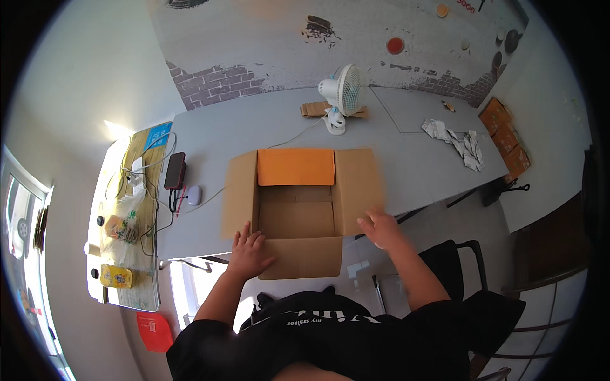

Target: The person picks up individual milk packets from a pile on a desk and places them into a cardboard box.

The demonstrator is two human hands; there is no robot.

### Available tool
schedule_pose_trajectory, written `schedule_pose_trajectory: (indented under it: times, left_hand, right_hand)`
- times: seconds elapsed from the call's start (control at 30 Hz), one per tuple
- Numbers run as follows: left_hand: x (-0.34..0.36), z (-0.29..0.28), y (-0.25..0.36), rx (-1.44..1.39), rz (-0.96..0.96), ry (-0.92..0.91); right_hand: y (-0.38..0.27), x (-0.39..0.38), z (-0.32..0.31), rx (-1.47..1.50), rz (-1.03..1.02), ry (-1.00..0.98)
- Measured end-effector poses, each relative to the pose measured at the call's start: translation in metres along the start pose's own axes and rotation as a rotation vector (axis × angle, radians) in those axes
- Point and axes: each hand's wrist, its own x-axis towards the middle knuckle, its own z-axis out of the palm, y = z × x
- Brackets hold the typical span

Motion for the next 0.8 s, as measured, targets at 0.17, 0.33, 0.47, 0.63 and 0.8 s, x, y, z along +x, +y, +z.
schedule_pose_trajectory:
  times: [0.17,0.33,0.47,0.63,0.8]
  left_hand:
    - [-0.004,-0.002,0.013,-0.043,0.007,0.000]
    - [-0.013,0.003,0.030,-0.046,0.016,0.022]
    - [-0.014,0.002,0.068,-0.055,-0.013,0.015]
    - [0.026,0.003,0.115,0.121,-0.031,0.066]
    - [0.103,0.027,0.120,-0.054,-0.068,-0.300]
  right_hand:
    - [-0.004,-0.007,0.069,0.311,0.172,-0.101]
    - [0.003,-0.010,0.100,0.381,0.230,0.065]
    - [0.035,-0.014,0.091,0.240,0.190,0.151]
    - [0.070,-0.023,0.101,0.213,0.063,0.373]
    - [0.075,-0.028,0.105,0.315,0.015,0.364]
